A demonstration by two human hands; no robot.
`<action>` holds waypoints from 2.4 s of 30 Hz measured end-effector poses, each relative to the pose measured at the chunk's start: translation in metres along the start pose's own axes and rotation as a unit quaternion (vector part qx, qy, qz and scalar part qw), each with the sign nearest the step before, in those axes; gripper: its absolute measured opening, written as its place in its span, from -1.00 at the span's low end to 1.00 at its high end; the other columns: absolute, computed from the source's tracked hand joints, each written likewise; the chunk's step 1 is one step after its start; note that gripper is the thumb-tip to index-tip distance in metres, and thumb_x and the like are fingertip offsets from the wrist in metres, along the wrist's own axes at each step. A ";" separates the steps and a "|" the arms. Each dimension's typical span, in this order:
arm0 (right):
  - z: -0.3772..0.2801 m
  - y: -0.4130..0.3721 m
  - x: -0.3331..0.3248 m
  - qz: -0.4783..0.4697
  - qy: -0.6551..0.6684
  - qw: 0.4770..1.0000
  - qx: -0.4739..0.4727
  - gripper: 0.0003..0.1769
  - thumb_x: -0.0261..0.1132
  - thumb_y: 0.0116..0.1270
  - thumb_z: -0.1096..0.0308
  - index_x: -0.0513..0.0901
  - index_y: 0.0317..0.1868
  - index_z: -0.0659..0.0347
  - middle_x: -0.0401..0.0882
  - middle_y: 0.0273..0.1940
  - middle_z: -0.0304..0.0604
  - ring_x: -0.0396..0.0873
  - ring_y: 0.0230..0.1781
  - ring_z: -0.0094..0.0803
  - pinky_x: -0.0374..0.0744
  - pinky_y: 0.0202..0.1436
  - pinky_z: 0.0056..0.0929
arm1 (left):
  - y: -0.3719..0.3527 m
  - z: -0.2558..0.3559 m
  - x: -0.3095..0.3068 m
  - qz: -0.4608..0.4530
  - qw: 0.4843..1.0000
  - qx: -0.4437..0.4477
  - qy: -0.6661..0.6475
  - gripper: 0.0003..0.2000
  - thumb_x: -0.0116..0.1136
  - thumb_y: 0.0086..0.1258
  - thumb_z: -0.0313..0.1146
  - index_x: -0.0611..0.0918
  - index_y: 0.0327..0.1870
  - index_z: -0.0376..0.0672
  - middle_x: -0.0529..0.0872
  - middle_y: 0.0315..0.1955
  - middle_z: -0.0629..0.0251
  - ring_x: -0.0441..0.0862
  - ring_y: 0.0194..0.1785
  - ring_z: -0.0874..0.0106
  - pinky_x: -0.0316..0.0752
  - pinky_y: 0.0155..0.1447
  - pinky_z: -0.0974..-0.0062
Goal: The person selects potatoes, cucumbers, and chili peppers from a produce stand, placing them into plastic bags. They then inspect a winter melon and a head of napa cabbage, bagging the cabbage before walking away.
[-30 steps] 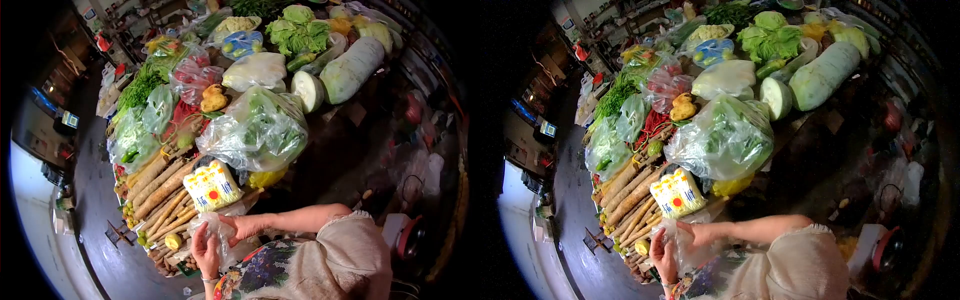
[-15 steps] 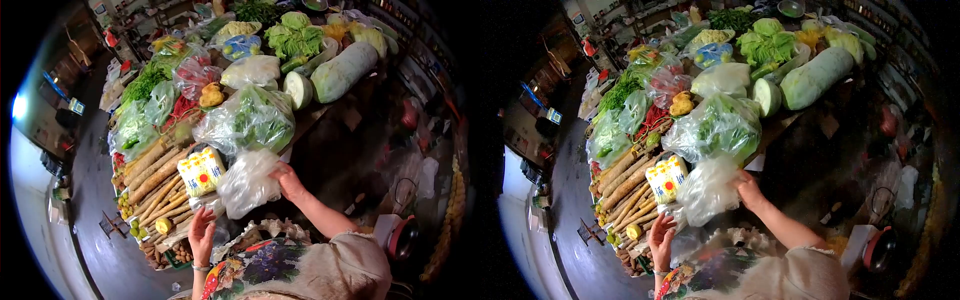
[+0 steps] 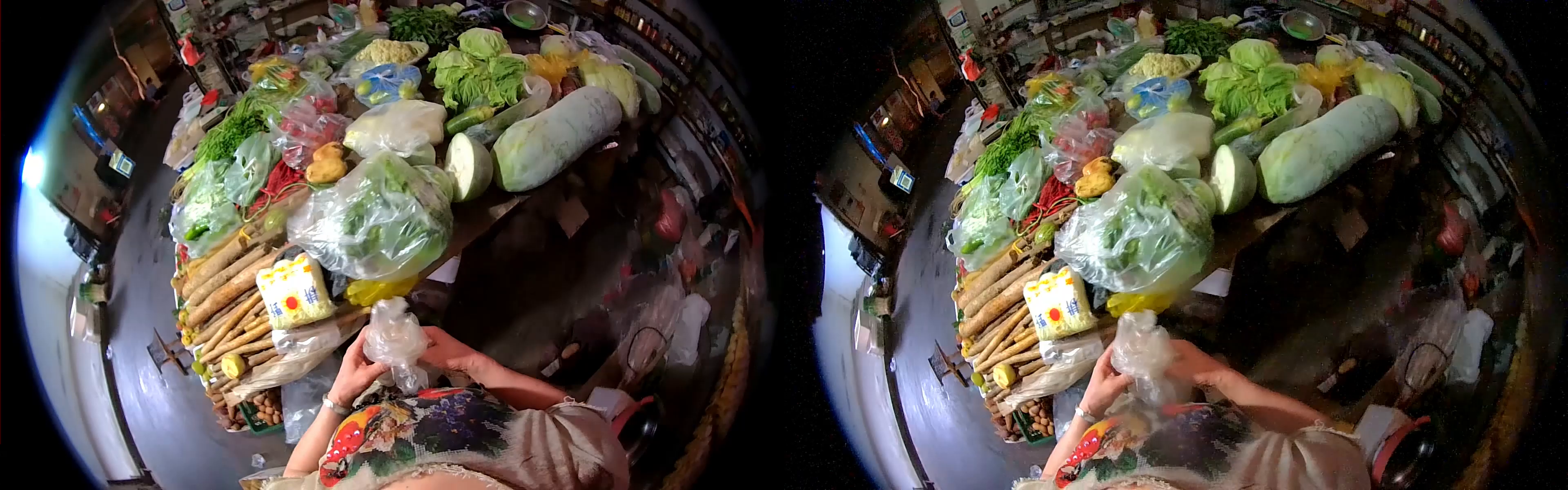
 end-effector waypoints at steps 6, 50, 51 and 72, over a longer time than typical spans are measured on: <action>-0.054 -0.016 -0.070 -0.055 -0.115 0.990 0.065 -0.52 0.34 0.32 0.42 0.52 0.24 0.24 0.58 0.12 -0.26 0.47 0.13 -0.55 0.43 0.25 -0.48 | 0.064 -0.020 0.053 0.143 0.988 0.044 -0.024 -0.57 0.36 0.23 -0.58 0.54 0.14 -0.27 0.70 0.00 0.36 0.61 0.05 0.55 0.50 0.19 0.53; -0.288 -0.081 -0.479 0.239 -0.350 0.904 -0.057 -0.84 0.33 0.25 0.53 0.61 -0.15 0.28 0.57 -0.11 -0.26 0.52 -0.06 -0.45 0.47 0.08 -0.45 | 0.358 -0.065 0.212 0.050 0.935 0.080 0.341 -0.34 0.44 0.24 -0.27 0.41 0.36 -0.19 0.54 0.19 0.22 0.55 0.16 0.35 0.45 0.24 0.36; -0.296 -0.077 -0.482 0.229 -0.350 0.907 -0.056 -0.84 0.33 0.25 0.53 0.61 -0.15 0.28 0.57 -0.11 -0.26 0.52 -0.06 -0.45 0.47 0.08 -0.45 | 0.358 -0.058 0.218 0.060 0.935 0.077 0.341 -0.34 0.44 0.24 -0.27 0.41 0.36 -0.19 0.54 0.19 0.22 0.55 0.16 0.35 0.45 0.24 0.36; -0.325 0.006 -0.435 -0.026 -0.528 0.848 0.038 -0.82 0.33 0.25 0.36 0.64 -0.14 0.18 0.59 -0.12 -0.13 0.57 -0.07 -0.14 0.52 0.03 -0.26 | 0.344 -0.069 0.140 0.199 0.859 -0.035 0.470 -0.80 0.17 0.23 -0.48 0.55 -0.13 -0.27 0.63 -0.26 -0.04 0.59 -0.16 -0.07 0.52 -0.11 0.13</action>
Point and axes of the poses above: each hand's wrist, its own y-axis towards the middle knuckle, its own x-axis out of the palm, z = x × y, the point moved 3 cm from there along y, towards the middle knuckle
